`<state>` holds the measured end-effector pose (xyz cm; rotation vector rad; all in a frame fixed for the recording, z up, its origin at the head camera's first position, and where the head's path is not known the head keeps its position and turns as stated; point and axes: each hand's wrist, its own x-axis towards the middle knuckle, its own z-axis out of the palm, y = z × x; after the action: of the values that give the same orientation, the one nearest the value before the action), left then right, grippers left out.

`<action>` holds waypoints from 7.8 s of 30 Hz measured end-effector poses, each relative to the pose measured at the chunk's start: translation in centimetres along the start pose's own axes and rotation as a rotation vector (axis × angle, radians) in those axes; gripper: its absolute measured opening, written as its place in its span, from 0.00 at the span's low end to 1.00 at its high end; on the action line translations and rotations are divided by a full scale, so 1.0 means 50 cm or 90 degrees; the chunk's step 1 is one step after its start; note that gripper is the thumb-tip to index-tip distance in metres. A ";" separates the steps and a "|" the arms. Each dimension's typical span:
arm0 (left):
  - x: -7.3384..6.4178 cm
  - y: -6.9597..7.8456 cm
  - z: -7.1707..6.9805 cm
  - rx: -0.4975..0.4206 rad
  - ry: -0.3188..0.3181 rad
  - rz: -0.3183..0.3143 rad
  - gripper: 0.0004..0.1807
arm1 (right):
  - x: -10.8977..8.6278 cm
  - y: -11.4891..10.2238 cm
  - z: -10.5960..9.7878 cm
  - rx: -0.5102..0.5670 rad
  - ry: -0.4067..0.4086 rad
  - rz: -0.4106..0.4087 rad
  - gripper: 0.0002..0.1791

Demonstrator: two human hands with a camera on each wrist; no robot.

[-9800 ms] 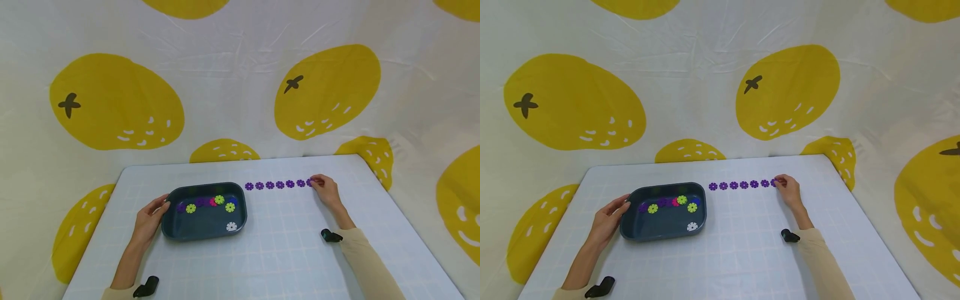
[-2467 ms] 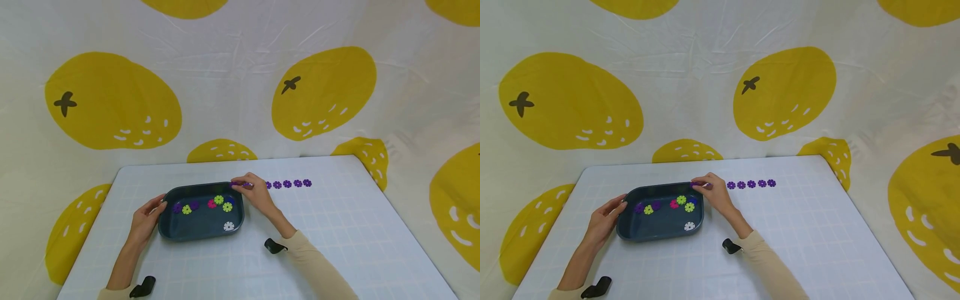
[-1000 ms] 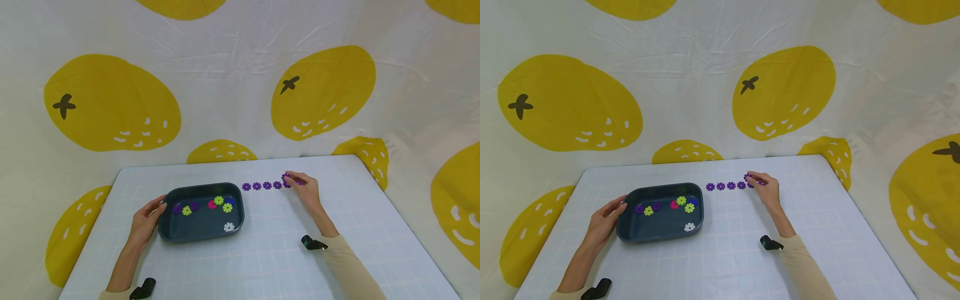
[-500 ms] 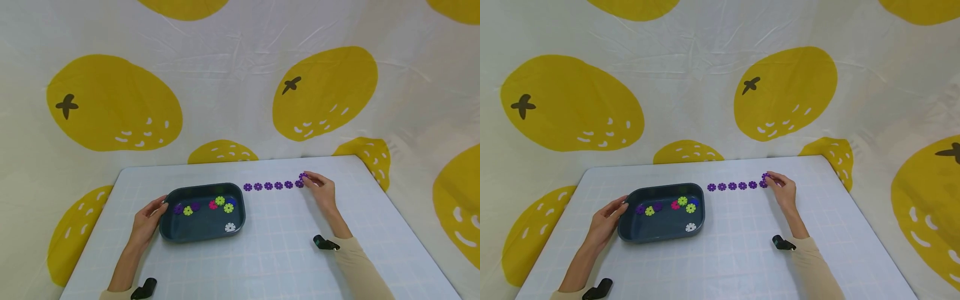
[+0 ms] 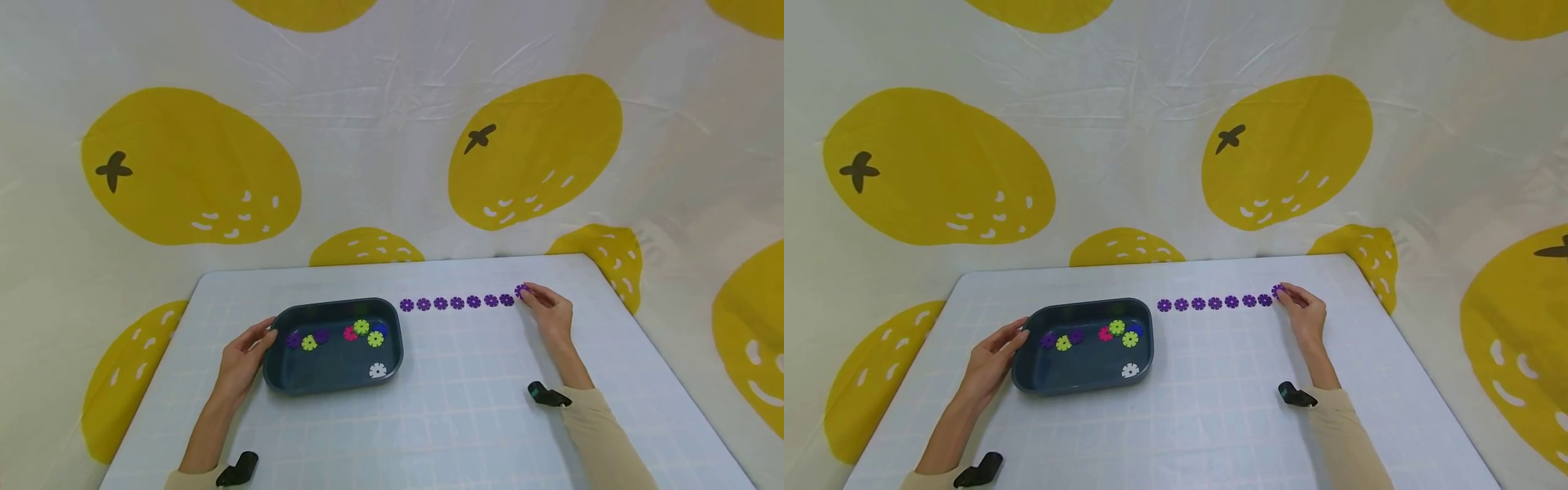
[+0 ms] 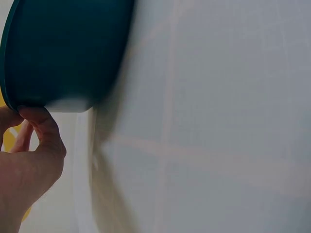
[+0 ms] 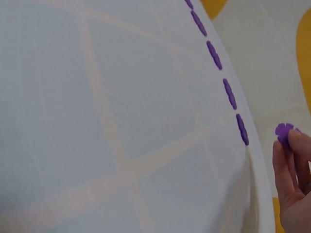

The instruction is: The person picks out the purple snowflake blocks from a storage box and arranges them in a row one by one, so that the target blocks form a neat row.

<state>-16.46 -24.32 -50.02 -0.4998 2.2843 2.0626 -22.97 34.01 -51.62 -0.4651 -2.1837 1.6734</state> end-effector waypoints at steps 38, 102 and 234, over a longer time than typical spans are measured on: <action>-0.003 -0.005 -0.005 -0.015 -0.003 0.003 0.33 | 0.039 0.022 0.009 -0.300 -0.072 -0.005 0.17; -0.005 0.002 -0.003 -0.004 -0.003 -0.011 0.33 | -0.177 -0.215 0.294 -0.089 -0.300 -0.226 0.11; -0.004 0.002 0.001 -0.029 -0.007 -0.015 0.33 | -0.288 -0.195 0.462 -0.067 -0.535 -0.529 0.09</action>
<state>-16.32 -24.20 -49.91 -0.5139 2.2193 2.1057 -21.39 5.27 -48.84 1.1805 -2.4220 1.3537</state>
